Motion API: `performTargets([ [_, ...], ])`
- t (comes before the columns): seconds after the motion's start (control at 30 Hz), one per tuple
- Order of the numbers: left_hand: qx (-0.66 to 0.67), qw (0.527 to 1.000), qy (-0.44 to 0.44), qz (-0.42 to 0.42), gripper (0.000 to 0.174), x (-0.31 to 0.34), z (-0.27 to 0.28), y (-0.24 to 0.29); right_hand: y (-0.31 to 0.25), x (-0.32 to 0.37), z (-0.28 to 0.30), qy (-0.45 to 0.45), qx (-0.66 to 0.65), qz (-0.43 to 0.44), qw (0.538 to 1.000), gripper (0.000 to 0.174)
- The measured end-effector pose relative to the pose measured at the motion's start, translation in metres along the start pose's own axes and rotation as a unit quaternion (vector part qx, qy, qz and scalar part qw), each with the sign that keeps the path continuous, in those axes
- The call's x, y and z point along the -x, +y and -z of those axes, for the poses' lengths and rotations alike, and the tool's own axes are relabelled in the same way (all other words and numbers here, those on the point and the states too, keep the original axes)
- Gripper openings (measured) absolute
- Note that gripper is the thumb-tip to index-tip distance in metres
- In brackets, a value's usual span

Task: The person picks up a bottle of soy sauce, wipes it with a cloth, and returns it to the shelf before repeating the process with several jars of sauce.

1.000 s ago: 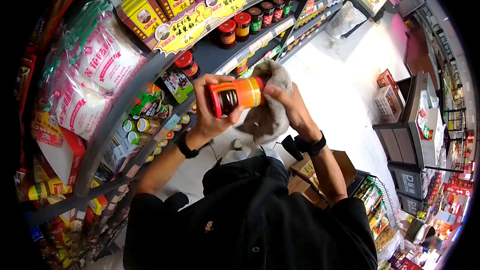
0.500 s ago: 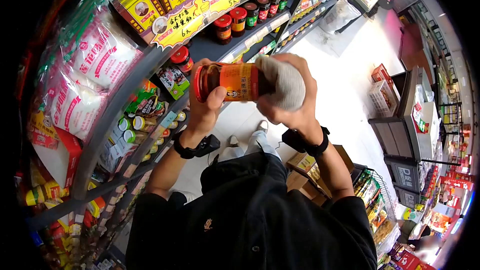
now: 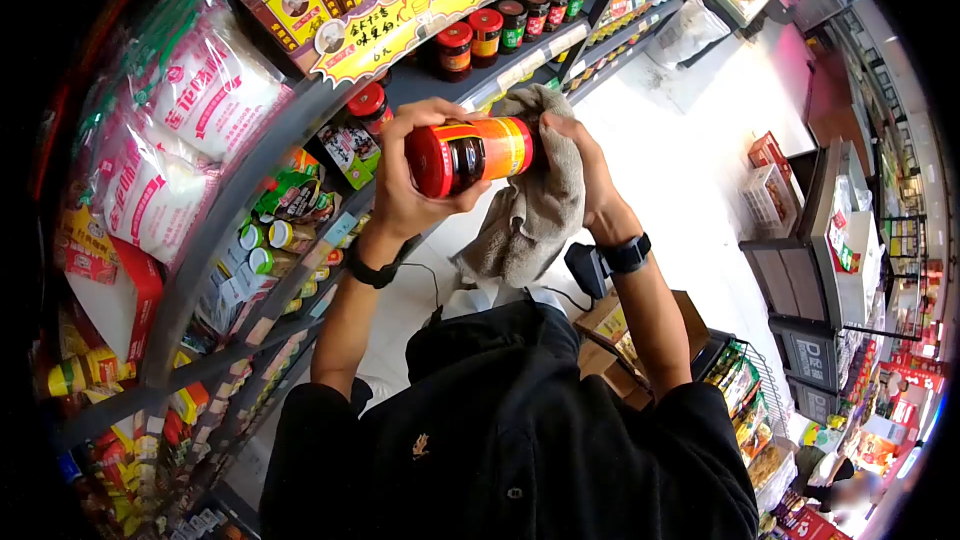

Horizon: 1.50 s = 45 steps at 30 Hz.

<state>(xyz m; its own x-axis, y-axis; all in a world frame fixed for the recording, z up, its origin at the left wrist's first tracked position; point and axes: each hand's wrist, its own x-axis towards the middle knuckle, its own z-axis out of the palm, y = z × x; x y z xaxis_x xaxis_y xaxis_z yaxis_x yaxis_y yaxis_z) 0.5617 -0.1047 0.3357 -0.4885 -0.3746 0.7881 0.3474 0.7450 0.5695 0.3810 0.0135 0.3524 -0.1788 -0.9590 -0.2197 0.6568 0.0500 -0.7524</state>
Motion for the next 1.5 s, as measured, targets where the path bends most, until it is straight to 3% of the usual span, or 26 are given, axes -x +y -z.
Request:
performTargets([
  [0.03,-0.006,0.999,0.034,0.039,0.084,0.006,-0.005,-0.004,0.003,0.003,-0.002,-0.005,0.001,0.0,1.0,0.051],
  [0.07,0.153,0.975,0.099,0.126,0.086,0.013,-0.018,-0.005,0.007,0.004,-0.003,0.033,0.01,0.045,0.998,0.052],
  [0.1,0.312,0.922,0.156,0.169,0.08,0.02,-0.033,-0.004,0.012,0.003,-0.002,0.07,0.019,0.09,0.993,0.053],
  [0.17,0.479,0.801,0.231,0.273,0.07,0.017,-0.052,0.0,0.019,0.002,-0.002,0.054,0.209,0.222,0.951,0.066],
  [0.23,0.554,0.721,0.27,0.316,0.065,0.013,-0.056,0.005,0.018,0.004,0.006,-0.01,0.328,0.207,0.922,0.07],
  [0.3,0.504,0.781,0.229,0.29,0.063,0.023,-0.057,-0.015,0.017,0.007,0.022,0.006,0.408,0.139,0.902,0.066],
  [0.33,0.447,0.813,0.229,0.296,0.059,0.023,-0.056,-0.012,0.017,0.005,0.028,0.0,0.395,0.158,0.905,0.066],
  [0.37,0.417,0.827,0.222,0.304,0.056,0.022,-0.052,-0.007,0.016,0.002,0.036,-0.004,0.381,0.174,0.908,0.066],
  [0.4,0.4,0.833,0.196,0.328,0.056,0.027,-0.048,-0.009,0.016,0.007,0.047,0.045,0.329,0.136,0.933,0.066],
  [0.43,0.382,0.839,0.168,0.35,0.056,0.032,-0.045,-0.012,0.003,0.018,0.024,0.041,0.316,0.147,0.936,0.069],
  [0.5,0.378,0.843,0.175,0.339,0.053,0.024,-0.044,-0.006,-0.004,0.023,0.015,0.018,0.334,0.196,0.922,0.076],
  [0.53,0.345,0.863,0.178,0.323,0.055,0.022,-0.046,-0.005,-0.007,0.025,0.007,0.018,0.357,0.197,0.913,0.086],
  [0.57,0.311,0.882,0.181,0.305,0.056,0.018,-0.047,-0.004,-0.006,0.025,0.008,-0.006,0.375,0.188,0.908,0.085],
  [0.63,0.292,0.907,0.182,0.24,0.061,0.012,-0.06,-0.002,0.006,0.015,-0.009,0.008,0.508,0.293,0.81,0.076],
  [0.67,0.262,0.919,0.168,0.244,0.061,0.01,-0.059,0.002,0.017,0.013,-0.021,0.075,0.553,0.314,0.768,0.066],
  [0.77,0.261,0.919,0.148,0.255,0.063,0.003,-0.059,0.007,0.013,0.014,-0.03,0.108,0.516,0.263,0.808,0.058],
  [0.93,0.302,0.921,0.093,0.227,0.072,0.006,-0.047,0.001,0.011,0.01,-0.023,0.041,0.447,0.319,0.835,0.053],
  [1.07,0.324,0.922,0.052,0.207,0.074,0.016,-0.039,0.003,-0.006,0.004,-0.008,0.102,0.315,0.16,0.93,0.065],
  [1.17,0.363,0.903,0.05,0.226,0.067,0.015,-0.041,0.011,-0.024,0.022,-0.017,0.062,0.358,0.213,0.907,0.069],
  [1.2,0.346,0.908,0.057,0.23,0.065,0.012,-0.044,0.012,-0.022,0.022,-0.026,0.066,0.369,0.284,0.883,0.06],
  [1.23,0.284,0.926,0.052,0.242,0.065,0.009,-0.056,0.019,-0.017,0.019,-0.039,0.032,0.463,0.305,0.831,0.05],
  [1.3,0.261,0.94,0.048,0.214,0.071,0.008,-0.055,0.016,-0.022,0.022,-0.045,0.028,0.439,0.298,0.847,0.042],
  [1.33,0.295,0.915,0.003,0.274,0.076,0.005,-0.046,0.022,-0.025,0.024,-0.045,0.033,0.443,0.299,0.844,0.042],
  [1.37,0.297,0.915,0.003,0.272,0.076,0.004,-0.045,0.02,-0.026,0.025,-0.046,0.047,0.421,0.273,0.864,0.041],
  [1.43,0.157,0.976,-0.043,0.145,0.077,0.001,-0.039,0.015,-0.032,0.025,-0.048,0.058,0.394,0.204,0.894,0.039],
  [1.5,0.055,0.99,-0.083,0.103,0.079,-0.002,-0.028,0.016,-0.035,0.025,-0.045,0.048,0.39,0.179,0.902,0.04],
])
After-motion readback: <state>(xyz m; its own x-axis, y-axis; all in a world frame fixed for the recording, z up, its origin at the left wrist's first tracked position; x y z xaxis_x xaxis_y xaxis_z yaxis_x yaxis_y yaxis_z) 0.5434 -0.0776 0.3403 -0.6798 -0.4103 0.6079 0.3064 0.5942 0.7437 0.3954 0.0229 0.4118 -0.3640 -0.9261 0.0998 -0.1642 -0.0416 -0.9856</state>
